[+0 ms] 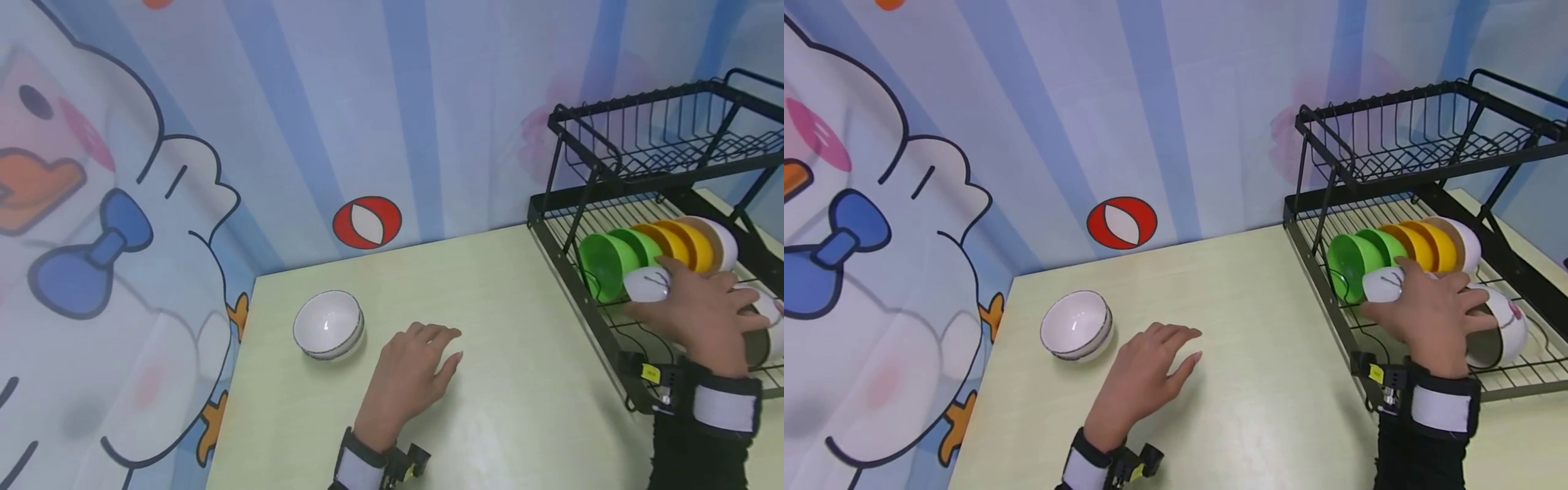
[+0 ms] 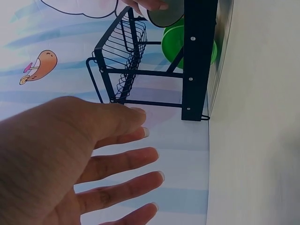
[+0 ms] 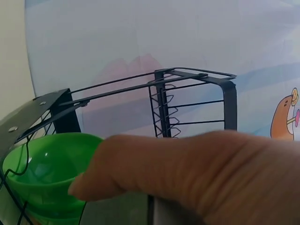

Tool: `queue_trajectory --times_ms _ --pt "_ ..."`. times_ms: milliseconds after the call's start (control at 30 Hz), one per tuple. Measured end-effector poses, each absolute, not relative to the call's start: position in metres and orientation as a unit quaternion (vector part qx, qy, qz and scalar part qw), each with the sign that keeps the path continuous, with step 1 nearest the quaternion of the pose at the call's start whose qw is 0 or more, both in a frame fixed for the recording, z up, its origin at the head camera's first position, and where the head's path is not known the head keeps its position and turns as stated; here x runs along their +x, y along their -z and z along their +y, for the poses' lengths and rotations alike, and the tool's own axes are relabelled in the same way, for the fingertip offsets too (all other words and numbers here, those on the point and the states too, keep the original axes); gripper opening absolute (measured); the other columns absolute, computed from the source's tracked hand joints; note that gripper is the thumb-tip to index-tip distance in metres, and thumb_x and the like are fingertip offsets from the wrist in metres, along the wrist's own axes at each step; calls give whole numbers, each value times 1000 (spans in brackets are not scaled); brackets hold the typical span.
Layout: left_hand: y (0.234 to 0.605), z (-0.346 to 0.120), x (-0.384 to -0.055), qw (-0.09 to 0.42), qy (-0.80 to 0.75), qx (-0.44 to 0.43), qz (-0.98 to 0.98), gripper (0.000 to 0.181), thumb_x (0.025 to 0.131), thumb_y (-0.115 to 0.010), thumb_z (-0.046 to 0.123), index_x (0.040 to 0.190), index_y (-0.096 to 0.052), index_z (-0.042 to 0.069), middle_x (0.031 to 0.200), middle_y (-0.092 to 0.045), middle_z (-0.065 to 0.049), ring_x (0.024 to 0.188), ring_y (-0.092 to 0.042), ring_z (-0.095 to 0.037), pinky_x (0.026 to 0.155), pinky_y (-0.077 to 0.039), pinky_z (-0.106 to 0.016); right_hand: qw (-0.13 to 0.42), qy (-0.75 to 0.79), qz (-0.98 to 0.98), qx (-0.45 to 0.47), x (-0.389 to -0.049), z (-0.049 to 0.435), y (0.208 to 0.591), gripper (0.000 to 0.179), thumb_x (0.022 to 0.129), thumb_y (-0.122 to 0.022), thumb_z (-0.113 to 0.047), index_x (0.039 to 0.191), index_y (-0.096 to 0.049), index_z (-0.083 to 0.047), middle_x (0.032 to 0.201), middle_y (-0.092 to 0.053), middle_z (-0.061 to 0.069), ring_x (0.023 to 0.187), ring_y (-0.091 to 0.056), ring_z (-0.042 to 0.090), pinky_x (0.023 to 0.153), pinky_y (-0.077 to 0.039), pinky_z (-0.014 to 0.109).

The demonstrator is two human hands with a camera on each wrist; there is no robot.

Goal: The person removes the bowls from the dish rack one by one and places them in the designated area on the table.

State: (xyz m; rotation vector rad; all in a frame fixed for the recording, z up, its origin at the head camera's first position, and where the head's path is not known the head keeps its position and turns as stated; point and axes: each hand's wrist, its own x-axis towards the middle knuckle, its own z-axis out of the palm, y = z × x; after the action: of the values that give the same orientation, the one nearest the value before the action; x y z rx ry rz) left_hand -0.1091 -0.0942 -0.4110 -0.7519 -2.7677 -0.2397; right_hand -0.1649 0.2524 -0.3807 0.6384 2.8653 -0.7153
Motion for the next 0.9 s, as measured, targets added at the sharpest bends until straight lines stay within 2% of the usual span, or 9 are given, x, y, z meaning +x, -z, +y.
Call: queue_trajectory --times_ms 167,333,500,700,900 --pt "412 -97 -110 128 83 -254 -955 31 97 -63 34 124 -67 20 117 -72 5 103 -67 -14 78 -56 -29 41 247 949 191 -163 248 376 96 80 -72 -28 153 -17 3 138 -3 60 125 -3 78 97 -5 88" --pt "412 -99 -112 123 83 -247 -958 32 97 -63 34 124 -67 19 117 -73 5 103 -68 -15 78 -56 -29 36 249 952 174 -162 243 371 97 81 -70 -30 154 -16 2 139 -2 59 126 -1 80 95 -5 90" --pt "410 -104 -113 115 89 -235 -961 32 96 -64 34 125 -67 19 118 -73 3 103 -68 -16 78 -56 -30 31 257 953 157 -164 236 368 95 83 -70 -32 156 -17 -1 138 -6 58 124 -8 78 93 -11 90" --pt "408 -107 -114 116 91 -230 -962 33 97 -63 35 125 -67 19 118 -73 3 104 -67 -17 78 -57 -31 21 257 957 133 -164 225 365 98 82 -72 -33 157 -17 -3 137 -12 57 126 -7 77 91 -15 89" --pt "408 -109 -113 122 84 -228 -962 32 97 -62 35 125 -67 19 117 -73 3 104 -68 -17 79 -56 -31 21 261 961 83 -164 218 365 100 82 -74 -39 158 -17 -9 137 -18 53 115 -22 73 84 -27 85"
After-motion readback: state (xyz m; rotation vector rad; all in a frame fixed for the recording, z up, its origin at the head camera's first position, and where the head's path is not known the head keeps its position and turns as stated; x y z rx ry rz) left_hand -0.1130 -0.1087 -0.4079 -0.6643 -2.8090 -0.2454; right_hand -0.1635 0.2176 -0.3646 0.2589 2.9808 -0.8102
